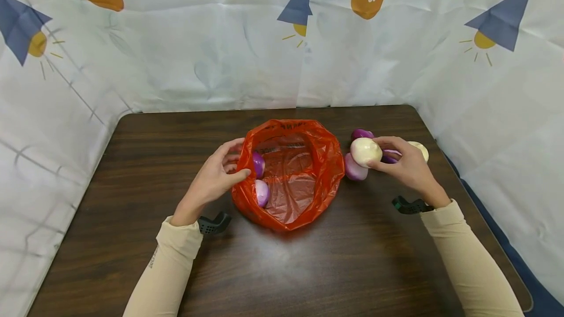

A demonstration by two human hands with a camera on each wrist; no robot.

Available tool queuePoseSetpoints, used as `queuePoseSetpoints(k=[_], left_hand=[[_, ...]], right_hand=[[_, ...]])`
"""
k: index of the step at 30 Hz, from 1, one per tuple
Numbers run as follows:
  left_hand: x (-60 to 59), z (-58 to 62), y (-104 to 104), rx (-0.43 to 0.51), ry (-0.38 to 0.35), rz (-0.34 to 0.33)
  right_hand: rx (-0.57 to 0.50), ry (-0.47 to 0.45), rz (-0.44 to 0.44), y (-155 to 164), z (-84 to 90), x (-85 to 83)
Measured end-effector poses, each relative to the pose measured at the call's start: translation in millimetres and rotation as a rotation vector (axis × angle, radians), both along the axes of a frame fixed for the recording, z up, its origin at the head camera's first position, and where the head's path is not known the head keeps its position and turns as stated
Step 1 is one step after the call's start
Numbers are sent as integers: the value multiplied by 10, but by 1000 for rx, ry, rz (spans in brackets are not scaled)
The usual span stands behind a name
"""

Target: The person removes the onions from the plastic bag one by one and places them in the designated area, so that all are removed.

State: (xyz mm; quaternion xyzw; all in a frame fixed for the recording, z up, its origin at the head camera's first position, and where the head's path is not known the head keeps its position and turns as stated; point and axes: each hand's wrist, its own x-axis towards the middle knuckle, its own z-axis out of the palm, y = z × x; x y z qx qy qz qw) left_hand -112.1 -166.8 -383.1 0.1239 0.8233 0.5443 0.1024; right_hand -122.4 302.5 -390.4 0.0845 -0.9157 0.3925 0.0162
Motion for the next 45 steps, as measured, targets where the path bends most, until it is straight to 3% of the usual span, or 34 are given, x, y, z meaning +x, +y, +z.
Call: queuePoseSetpoints(k=[16,23,37,45], left_hand=[[-11,-2,-2,-16,10,2],[-11,24,2,-18,9,-2],[-12,3,0,-21,9,2],[-17,-12,6,-25,11,-1]], right_hand=[[24,31,-64,250,-112,118],[20,52,-51,334,-137,183],[42,-29,-63,449,-176,277],[90,-8,-37,474,-224,299]])
